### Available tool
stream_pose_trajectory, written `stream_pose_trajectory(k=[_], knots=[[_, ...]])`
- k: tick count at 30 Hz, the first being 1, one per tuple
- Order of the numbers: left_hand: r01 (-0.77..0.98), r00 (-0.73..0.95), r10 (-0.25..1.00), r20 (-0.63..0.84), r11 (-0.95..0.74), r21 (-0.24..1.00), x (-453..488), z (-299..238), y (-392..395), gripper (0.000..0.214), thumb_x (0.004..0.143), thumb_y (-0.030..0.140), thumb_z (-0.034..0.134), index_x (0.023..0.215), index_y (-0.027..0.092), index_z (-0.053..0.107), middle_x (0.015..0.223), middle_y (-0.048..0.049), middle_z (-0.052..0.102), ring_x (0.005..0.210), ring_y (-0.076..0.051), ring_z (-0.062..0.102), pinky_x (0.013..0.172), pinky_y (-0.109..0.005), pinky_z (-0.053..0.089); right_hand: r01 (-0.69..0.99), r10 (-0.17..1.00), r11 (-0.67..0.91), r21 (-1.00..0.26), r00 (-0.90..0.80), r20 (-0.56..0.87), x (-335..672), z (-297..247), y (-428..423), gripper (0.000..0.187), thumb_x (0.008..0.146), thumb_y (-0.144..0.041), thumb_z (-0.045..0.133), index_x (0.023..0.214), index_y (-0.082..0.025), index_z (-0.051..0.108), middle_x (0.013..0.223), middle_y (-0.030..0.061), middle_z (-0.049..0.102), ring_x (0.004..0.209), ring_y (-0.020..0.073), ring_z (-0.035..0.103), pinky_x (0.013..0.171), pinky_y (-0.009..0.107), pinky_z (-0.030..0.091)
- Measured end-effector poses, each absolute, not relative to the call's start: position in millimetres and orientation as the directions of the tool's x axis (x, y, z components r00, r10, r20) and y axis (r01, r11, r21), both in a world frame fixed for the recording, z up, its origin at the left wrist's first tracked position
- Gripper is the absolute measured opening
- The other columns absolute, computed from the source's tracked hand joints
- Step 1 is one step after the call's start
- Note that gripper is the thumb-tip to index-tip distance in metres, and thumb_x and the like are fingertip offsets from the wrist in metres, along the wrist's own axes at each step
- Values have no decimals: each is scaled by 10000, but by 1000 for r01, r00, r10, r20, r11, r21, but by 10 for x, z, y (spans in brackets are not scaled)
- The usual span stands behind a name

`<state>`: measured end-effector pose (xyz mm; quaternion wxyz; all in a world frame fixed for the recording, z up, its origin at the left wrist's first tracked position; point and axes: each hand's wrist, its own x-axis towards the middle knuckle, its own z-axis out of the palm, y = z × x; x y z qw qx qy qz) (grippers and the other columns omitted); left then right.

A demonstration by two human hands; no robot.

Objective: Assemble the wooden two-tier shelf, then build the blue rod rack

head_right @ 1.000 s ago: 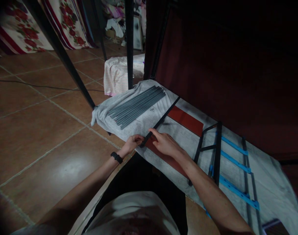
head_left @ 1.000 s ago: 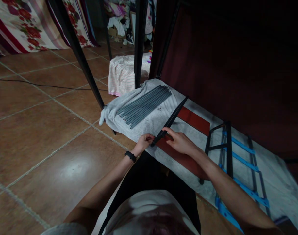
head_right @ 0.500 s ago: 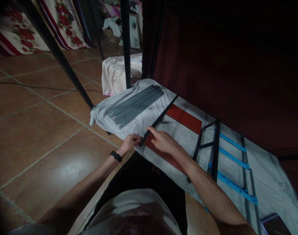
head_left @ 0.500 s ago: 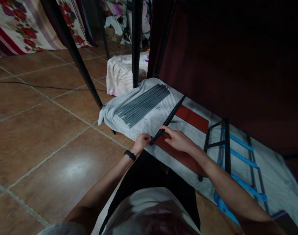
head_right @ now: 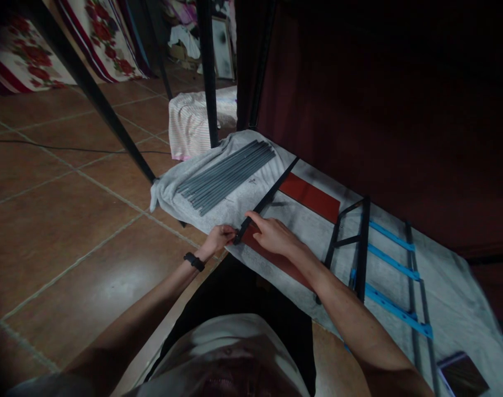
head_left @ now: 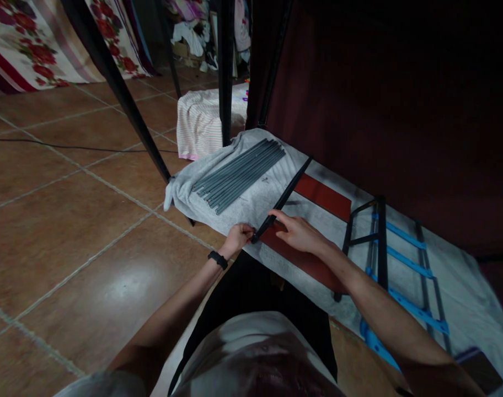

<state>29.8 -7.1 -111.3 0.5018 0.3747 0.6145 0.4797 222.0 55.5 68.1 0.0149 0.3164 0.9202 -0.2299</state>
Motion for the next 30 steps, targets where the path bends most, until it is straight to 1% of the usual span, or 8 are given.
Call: stream_pose_trajectory(k=[3,7,10,15,19,23,26,30], knots=[[-28,-198,939,-280,281,959,271,-1107,-92,131,766,260,679,745,131,693,627,-31,664,519,-124,582,527,-227,445,595,583,693,-407,-795,-170,2221,680,555,610,881,-177,548,1471,-272,424,999,42,738,926,221,698,799,290,478],[12,-228,927,-298,309,951,242,-1125,-92,309,807,340,653,572,142,630,479,-21,571,429,-109,490,453,-220,348,589,579,696,-411,-799,-164,2224,677,561,616,872,-173,558,1466,-277,432,980,34,740,898,217,696,782,284,476],[25,-230,931,-284,298,954,254,-1125,-60,242,752,291,699,570,140,645,466,-2,550,428,-94,451,448,-215,308,578,574,698,-422,-805,-152,2231,672,563,619,869,-165,553,1465,-275,429,996,38,738,922,222,696,786,285,475],[-28,-195,939,-283,283,959,277,-1078,-51,103,703,237,720,692,139,691,583,-3,622,502,-102,522,518,-216,411,577,576,698,-424,-804,-147,2245,666,563,620,873,-161,543,1471,-269,421,990,40,733,889,213,693,776,285,470],[-70,-167,935,-314,306,949,263,-1059,-66,215,765,338,700,712,131,689,627,-38,660,522,-113,566,538,-228,461,571,571,702,-424,-808,-143,2243,689,566,629,867,-160,558,1472,-263,424,985,40,731,885,210,689,766,279,462],[-68,-186,929,-320,313,947,274,-1060,-19,258,745,342,728,616,136,640,524,-15,594,444,-93,498,459,-210,385,579,570,706,-409,-806,-158,2234,723,562,641,865,-157,568,1480,-258,419,969,41,729,874,206,682,752,273,452],[-88,-180,936,-304,292,952,288,-1033,-1,153,688,261,759,684,135,672,561,-4,613,469,-92,510,482,-210,405,581,570,706,-405,-806,-162,2231,739,560,640,867,-151,564,1482,-257,419,955,35,727,853,196,677,746,267,445],[-122,-172,937,-304,286,950,261,-992,-38,212,710,294,752,837,131,706,654,-24,667,541,-112,581,531,-219,451,593,577,700,-396,-798,-174,2231,744,562,643,864,-152,567,1482,-257,423,943,32,728,844,195,675,737,263,440]])
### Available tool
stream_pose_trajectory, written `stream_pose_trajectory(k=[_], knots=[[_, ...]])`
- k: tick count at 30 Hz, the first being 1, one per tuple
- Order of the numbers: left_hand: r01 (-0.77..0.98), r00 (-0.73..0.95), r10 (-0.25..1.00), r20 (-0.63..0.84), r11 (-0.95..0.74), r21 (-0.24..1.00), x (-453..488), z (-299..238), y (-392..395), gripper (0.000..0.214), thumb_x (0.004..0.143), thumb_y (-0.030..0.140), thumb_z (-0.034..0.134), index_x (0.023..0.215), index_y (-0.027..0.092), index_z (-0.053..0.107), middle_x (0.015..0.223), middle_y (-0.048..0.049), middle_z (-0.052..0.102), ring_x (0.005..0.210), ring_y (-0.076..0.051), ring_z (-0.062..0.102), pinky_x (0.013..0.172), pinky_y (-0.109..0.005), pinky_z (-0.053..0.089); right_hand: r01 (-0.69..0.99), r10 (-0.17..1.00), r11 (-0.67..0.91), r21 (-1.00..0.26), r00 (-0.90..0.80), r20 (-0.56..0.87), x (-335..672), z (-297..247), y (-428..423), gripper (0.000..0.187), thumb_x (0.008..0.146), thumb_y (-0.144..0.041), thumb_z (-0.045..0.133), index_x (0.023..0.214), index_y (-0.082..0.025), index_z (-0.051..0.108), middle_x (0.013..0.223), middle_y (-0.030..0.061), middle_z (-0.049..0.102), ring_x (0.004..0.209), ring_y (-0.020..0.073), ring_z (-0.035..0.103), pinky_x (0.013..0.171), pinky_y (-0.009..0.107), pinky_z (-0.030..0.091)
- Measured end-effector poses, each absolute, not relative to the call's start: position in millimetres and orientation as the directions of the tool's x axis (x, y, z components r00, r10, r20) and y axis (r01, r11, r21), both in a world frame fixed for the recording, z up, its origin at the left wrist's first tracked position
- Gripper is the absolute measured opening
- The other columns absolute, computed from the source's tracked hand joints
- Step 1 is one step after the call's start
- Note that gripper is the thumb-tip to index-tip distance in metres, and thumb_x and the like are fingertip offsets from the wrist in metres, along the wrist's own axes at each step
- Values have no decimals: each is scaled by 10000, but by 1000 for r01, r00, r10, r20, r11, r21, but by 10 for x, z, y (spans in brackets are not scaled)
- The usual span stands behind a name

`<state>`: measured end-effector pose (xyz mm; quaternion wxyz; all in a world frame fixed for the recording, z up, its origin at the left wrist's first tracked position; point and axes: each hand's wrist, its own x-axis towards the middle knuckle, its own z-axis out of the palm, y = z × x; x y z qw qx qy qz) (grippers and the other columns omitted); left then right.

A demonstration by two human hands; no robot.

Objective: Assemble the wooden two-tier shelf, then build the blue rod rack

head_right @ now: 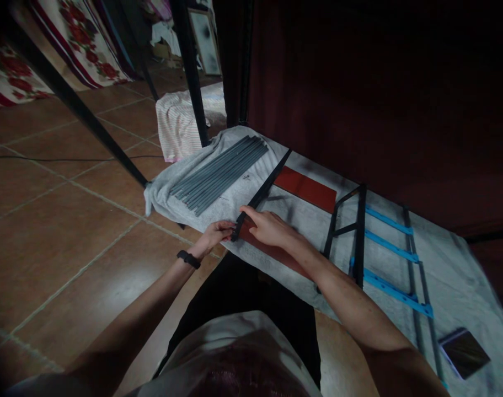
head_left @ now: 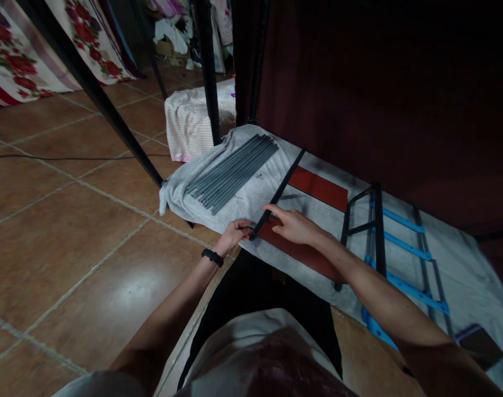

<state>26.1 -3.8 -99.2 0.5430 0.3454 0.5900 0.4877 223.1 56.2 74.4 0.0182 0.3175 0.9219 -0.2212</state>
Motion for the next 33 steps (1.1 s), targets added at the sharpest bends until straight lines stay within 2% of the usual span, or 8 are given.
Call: stream_pose_trajectory(k=[5,11,15,18,22,25,28,33], knots=[[-106,-175,928,-328,314,944,254,-1004,-43,240,713,343,752,644,137,650,534,-9,599,460,-92,495,474,-213,379,586,573,707,-396,-803,-164,2230,750,556,642,864,-156,562,1485,-240,425,950,49,732,849,206,675,735,269,439],[-145,-156,934,-320,299,943,273,-991,-43,213,660,264,769,815,134,706,651,-20,664,544,-106,564,546,-221,431,584,577,703,-405,-802,-155,2236,739,559,646,865,-149,560,1489,-241,422,998,49,734,869,199,677,760,271,451],[-140,-193,921,-339,316,938,266,-1003,-48,233,711,354,749,722,132,680,597,-24,635,502,-96,524,493,-214,390,581,578,707,-404,-803,-144,2235,730,566,642,870,-139,549,1491,-237,421,1077,61,732,927,199,676,805,275,457],[-138,-179,925,-336,314,939,285,-1006,-36,182,667,282,767,668,136,660,558,-9,607,489,-90,500,482,-208,377,583,578,704,-405,-802,-151,2230,736,564,630,874,-148,547,1486,-237,431,1032,59,738,887,199,678,771,272,450],[-156,-170,931,-323,298,942,282,-975,-43,168,623,205,779,740,136,681,638,-13,654,540,-95,543,542,-212,437,589,582,694,-414,-797,-159,2227,742,559,635,869,-145,555,1483,-250,435,1004,46,742,854,191,680,740,259,441],[-161,-169,926,-337,311,937,254,-967,-54,246,655,259,790,841,129,696,710,-42,694,592,-113,596,579,-221,469,590,581,698,-406,-798,-159,2230,736,562,663,855,-139,567,1492,-256,423,1026,45,743,873,198,685,758,264,449],[-132,-173,919,-354,334,933,256,-992,-26,233,713,334,761,737,121,669,623,-45,659,528,-103,554,517,-210,423,588,578,702,-402,-800,-160,2235,725,570,676,846,-136,565,1495,-258,418,1067,51,742,904,210,689,783,274,459],[-115,-181,931,-317,300,947,301,-1011,23,126,657,206,744,666,136,639,568,0,603,510,-90,514,530,-212,421,576,570,717,-394,-809,-145,2236,717,572,659,855,-146,550,1491,-256,419,1058,52,744,930,219,692,784,276,459]])
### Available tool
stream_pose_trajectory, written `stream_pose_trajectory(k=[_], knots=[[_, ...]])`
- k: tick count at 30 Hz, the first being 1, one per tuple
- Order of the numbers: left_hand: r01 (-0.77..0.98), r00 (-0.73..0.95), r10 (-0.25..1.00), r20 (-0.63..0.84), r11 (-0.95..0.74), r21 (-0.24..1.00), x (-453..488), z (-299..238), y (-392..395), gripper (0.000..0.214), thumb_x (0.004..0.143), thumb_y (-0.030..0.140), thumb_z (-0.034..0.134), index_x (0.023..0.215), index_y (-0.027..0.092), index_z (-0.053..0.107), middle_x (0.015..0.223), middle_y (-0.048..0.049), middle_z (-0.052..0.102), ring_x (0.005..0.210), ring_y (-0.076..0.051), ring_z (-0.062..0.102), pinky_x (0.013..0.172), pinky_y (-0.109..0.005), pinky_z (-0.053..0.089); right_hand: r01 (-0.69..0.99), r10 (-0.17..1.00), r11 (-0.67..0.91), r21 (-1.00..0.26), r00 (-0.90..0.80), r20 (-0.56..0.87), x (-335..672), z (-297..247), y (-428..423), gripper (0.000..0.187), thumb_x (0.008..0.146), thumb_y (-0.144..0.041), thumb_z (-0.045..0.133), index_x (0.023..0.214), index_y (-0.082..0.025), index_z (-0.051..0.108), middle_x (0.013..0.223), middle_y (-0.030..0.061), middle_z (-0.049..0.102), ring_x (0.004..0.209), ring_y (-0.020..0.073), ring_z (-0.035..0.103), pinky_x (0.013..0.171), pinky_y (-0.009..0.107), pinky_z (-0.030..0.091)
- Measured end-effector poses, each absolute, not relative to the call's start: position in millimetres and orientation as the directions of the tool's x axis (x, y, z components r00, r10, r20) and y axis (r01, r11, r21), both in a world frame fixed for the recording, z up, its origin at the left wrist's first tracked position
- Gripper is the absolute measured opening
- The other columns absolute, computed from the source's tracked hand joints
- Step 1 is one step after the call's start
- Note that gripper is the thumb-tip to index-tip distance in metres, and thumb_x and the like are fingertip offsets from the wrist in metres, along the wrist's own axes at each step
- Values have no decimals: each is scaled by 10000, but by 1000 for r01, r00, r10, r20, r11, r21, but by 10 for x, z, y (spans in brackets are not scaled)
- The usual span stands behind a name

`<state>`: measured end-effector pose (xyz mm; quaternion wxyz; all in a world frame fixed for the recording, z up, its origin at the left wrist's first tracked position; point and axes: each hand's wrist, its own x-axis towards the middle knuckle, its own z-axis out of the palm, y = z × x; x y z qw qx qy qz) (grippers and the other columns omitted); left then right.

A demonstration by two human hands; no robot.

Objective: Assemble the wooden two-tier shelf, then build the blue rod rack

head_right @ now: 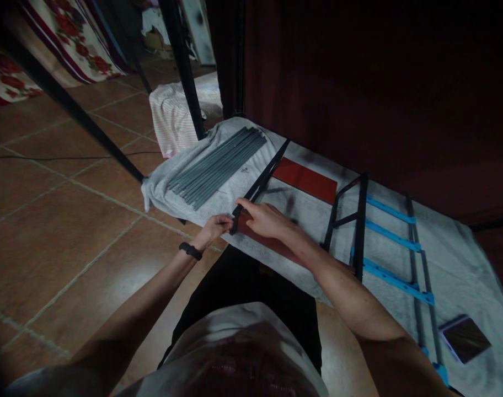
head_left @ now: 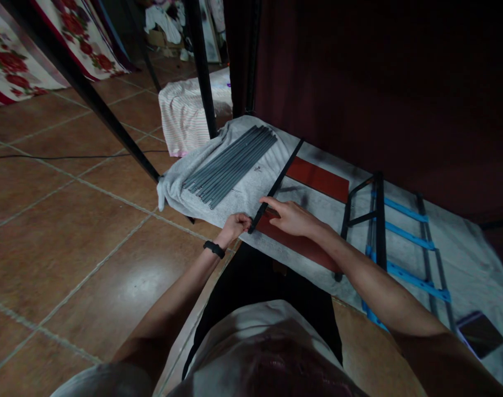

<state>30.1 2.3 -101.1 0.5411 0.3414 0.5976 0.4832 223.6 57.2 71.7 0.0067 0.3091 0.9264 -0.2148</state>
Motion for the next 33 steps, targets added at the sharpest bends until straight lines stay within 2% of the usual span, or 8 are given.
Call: stream_pose_trajectory(k=[4,7,10,14,17,23,27,33], knots=[[-115,-194,930,-312,294,949,278,-998,-29,203,677,269,762,803,138,674,677,-24,664,581,-107,576,581,-223,463,581,568,718,-383,-807,-159,2231,721,566,667,860,-145,548,1502,-259,408,1029,43,747,898,203,688,759,264,446],[-70,-202,919,-338,331,941,268,-1016,-33,260,716,376,762,723,138,659,625,-32,650,537,-106,554,534,-219,434,579,565,721,-381,-809,-162,2229,722,566,669,861,-142,547,1504,-259,407,1045,48,746,905,203,685,754,262,441],[-42,-199,920,-339,338,940,290,-1029,6,224,692,305,767,618,143,631,538,-10,601,475,-93,493,486,-214,384,579,566,725,-373,-810,-157,2230,719,568,654,867,-147,540,1499,-256,413,1040,50,747,904,205,685,748,261,439],[-58,-190,931,-312,307,950,308,-991,21,102,649,171,743,711,135,670,583,7,619,513,-89,516,531,-207,418,578,564,733,-359,-811,-153,2234,711,570,651,869,-160,539,1500,-255,410,1062,59,745,932,218,689,755,268,444],[-73,-191,929,-317,309,948,284,-963,0,169,687,222,740,820,131,692,651,-12,657,567,-109,576,572,-222,464,585,570,730,-353,-807,-157,2235,705,571,650,873,-173,534,1504,-260,407,1066,65,745,939,228,693,758,275,449],[-31,-159,926,-341,341,940,272,-1007,32,140,689,225,727,620,132,648,526,-4,588,467,-90,490,488,-212,387,588,569,732,-344,-806,-166,2229,705,573,656,875,-175,530,1510,-269,394,1052,57,748,941,224,696,758,273,451],[-27,-165,925,-342,343,939,280,-1032,58,56,655,165,711,670,134,666,547,11,596,485,-89,508,513,-208,403,585,566,733,-348,-808,-163,2227,714,564,647,876,-176,535,1505,-256,404,1075,63,746,951,222,694,771,270,451],[-3,-145,915,-376,380,925,241,-1047,51,134,675,241,732,650,128,667,554,-6,613,480,-96,519,514,-218,417,587,561,740,-328,-808,-180,2212,698,556,644,888,-196,538,1514,-249,393,1094,66,747,962,225,696,781,271,456]])
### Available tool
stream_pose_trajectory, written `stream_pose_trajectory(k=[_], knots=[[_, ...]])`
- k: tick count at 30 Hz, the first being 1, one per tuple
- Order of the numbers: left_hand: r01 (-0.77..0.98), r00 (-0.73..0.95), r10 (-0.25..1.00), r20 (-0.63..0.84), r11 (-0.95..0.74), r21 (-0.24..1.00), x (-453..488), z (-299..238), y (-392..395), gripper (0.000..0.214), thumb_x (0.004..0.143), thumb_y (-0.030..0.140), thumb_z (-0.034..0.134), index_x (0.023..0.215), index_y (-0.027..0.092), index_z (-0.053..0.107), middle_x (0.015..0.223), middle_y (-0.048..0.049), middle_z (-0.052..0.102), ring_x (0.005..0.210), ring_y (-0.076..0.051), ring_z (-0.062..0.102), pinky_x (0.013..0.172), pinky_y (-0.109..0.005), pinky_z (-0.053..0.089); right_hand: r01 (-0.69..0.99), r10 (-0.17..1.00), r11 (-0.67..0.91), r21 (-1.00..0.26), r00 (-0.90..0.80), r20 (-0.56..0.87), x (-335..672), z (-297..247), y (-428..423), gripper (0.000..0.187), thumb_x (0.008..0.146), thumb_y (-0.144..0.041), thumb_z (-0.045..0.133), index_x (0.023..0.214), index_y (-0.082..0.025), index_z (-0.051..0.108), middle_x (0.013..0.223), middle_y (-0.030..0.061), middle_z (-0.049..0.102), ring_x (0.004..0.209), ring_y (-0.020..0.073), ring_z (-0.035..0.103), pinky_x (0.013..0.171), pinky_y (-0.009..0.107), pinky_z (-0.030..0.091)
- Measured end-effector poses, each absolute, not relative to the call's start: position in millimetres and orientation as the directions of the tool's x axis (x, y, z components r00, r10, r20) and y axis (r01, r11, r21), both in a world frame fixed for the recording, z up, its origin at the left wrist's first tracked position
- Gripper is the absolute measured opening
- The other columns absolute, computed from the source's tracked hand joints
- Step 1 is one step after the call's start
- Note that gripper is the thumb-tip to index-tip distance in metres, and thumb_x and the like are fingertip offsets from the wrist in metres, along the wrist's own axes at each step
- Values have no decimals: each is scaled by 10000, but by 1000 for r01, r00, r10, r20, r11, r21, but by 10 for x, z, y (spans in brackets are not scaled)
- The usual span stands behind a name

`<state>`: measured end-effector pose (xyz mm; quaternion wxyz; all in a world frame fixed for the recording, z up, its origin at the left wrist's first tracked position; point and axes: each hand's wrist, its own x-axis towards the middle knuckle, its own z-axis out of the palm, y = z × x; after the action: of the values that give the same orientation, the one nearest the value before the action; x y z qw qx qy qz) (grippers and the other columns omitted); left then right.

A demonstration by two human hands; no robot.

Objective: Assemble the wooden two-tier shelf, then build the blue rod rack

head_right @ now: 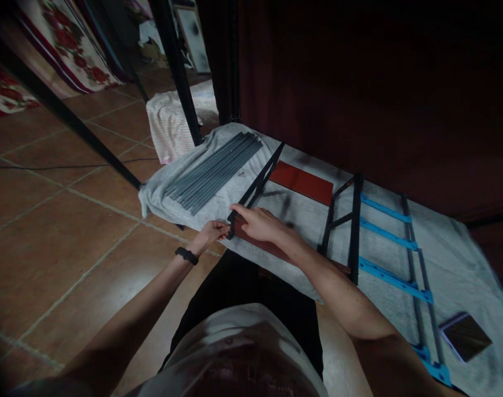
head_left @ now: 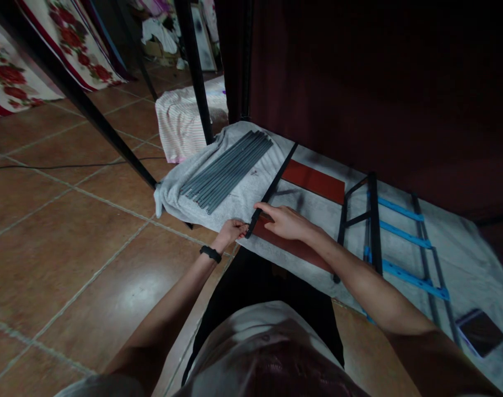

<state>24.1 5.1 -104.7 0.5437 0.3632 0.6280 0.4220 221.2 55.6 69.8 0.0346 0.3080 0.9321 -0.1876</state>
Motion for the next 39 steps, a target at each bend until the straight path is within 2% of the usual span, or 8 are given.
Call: stream_pose_trajectory(k=[5,11,14,17,22,27,33,39], knots=[[-2,-143,923,-358,361,933,262,-1055,51,41,642,148,691,671,131,668,531,22,584,469,-86,491,516,-210,400,566,548,746,-351,-821,-160,2212,691,562,642,886,-174,531,1511,-237,400,1158,81,736,1001,231,694,793,274,461],[-3,-119,930,-348,350,937,229,-1006,33,137,650,179,697,776,128,699,627,1,642,534,-102,556,563,-224,457,571,552,739,-358,-818,-165,2212,693,560,654,877,-164,544,1510,-250,402,1177,65,732,1003,215,693,809,268,465],[28,-98,931,-350,355,935,214,-998,46,108,670,227,697,713,128,693,597,-6,634,517,-104,551,546,-225,454,575,553,740,-349,-816,-171,2209,695,560,648,879,-170,540,1507,-252,407,1138,63,743,986,220,698,796,270,465],[60,-96,936,-340,346,936,227,-1013,66,65,660,203,672,657,139,679,543,9,599,493,-98,527,524,-214,435,573,551,741,-351,-817,-171,2209,694,565,641,879,-167,534,1502,-254,414,1133,60,745,967,214,699,782,264,463],[79,-110,941,-321,330,941,254,-1053,85,50,631,140,619,652,142,664,547,15,591,489,-93,517,516,-208,421,571,547,740,-357,-819,-175,2209,678,576,644,883,-176,531,1508,-264,406,1145,56,741,963,211,698,777,262,460],[100,-119,942,-312,325,941,253,-1084,89,72,631,150,612,683,142,662,563,14,591,492,-93,516,517,-209,429,584,557,735,-345,-810,-187,2198,673,567,644,886,-184,532,1510,-274,403,1128,51,744,968,213,700,768,261,452],[217,-119,955,-270,290,932,233,-1101,90,149,624,120,546,685,148,679,551,14,596,493,-101,525,518,-206,430,604,570,705,-373,-794,-208,2177,710,549,631,892,-201,529,1507,-282,416,1080,40,757,977,211,701,781,260,456],[373,-114,979,-172,202,905,197,-1092,72,164,626,133,557,680,158,709,645,2,658,612,-127,582,595,-216,454,594,563,702,-392,-801,-205,2176,703,544,611,907,-240,529,1507,-270,420,1091,51,755,981,218,704,785,263,459]])
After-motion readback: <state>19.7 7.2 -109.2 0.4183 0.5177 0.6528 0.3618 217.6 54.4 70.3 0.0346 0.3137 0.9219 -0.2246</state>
